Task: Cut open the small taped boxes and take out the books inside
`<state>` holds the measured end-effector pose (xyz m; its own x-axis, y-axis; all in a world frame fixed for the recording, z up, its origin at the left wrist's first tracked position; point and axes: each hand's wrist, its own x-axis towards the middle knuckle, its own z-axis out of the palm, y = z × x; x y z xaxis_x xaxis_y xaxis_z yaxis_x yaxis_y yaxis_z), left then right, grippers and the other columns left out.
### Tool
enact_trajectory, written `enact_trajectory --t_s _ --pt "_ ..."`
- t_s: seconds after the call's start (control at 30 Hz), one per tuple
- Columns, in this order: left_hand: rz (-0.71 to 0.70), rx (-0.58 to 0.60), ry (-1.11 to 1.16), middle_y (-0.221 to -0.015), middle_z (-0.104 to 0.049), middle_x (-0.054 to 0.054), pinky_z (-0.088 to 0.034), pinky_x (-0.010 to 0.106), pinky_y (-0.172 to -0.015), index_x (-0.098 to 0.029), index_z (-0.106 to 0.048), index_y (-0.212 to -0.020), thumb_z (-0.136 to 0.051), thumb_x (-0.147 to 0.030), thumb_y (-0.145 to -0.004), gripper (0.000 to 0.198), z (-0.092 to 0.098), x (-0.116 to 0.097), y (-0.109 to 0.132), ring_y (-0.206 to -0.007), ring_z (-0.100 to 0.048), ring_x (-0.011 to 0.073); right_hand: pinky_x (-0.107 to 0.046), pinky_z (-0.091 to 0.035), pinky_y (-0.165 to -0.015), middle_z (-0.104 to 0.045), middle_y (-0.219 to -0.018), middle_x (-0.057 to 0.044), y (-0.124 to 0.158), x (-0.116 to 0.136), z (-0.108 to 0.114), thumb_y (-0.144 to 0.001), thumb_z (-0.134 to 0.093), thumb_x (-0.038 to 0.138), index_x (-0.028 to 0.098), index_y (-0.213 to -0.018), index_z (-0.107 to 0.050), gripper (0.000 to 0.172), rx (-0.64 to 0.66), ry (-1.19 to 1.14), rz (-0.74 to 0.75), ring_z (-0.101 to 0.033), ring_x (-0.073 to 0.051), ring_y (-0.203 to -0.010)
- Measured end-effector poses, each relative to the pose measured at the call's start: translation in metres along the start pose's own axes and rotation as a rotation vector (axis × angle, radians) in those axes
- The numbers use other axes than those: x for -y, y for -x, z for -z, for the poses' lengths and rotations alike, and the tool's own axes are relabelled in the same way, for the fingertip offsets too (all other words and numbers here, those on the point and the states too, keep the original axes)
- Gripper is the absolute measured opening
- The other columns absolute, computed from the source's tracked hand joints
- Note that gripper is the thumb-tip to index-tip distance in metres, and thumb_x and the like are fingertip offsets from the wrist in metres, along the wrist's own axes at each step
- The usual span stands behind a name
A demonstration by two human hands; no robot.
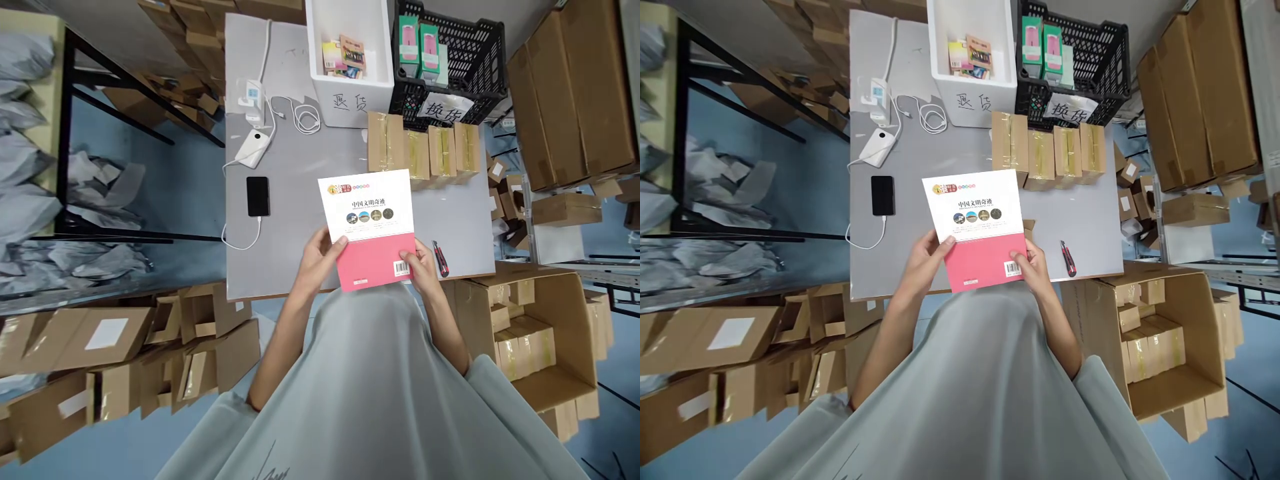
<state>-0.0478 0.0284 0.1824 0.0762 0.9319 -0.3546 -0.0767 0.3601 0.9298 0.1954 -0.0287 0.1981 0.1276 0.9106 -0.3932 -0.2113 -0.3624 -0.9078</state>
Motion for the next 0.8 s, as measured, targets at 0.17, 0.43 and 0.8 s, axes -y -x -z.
enact_trajectory --t_s 0.17,0.43,0.8 --pt "0.192 0.143 0.220 -0.118 -0.087 0.017 -0.066 0.046 -0.098 -0.016 -0.087 -0.117 -0.098 -0.075 -0.075 0.073 -0.006 -0.002 0.005 -0.108 -0.083 0.0358 -0.029 -0.053 -0.068 -0.080 -0.090 0.000 0.003 -0.006 0.004 -0.085 -0.083 0.050 0.024 -0.113 -0.076 0.039 0.009 -0.013 -0.015 -0.068 -0.018 -0.073" --pt "-0.049 -0.005 0.122 -0.108 -0.088 0.012 -0.063 0.037 -0.088 -0.018 -0.090 -0.105 -0.097 -0.072 -0.078 0.061 -0.020 -0.009 0.007 -0.101 -0.080 0.0289 -0.038 -0.065 -0.094 -0.084 -0.125 -0.009 -0.012 -0.019 0.011 -0.096 -0.076 0.052 0.023 -0.129 -0.074 0.045 -0.051 0.209 0.139 -0.078 -0.027 -0.113" --pt "-0.322 -0.066 -0.167 -0.110 -0.088 0.009 -0.066 0.038 -0.095 -0.020 -0.091 -0.110 -0.080 -0.060 -0.102 0.043 -0.039 -0.012 0.026 -0.104 -0.081 0.0267 -0.038 -0.070 -0.103 -0.061 -0.166 -0.014 0.018 -0.003 -0.047 -0.107 -0.073 0.061 0.030 -0.163 -0.064 0.065 0.026 0.487 0.393 -0.066 -0.028 -0.147"
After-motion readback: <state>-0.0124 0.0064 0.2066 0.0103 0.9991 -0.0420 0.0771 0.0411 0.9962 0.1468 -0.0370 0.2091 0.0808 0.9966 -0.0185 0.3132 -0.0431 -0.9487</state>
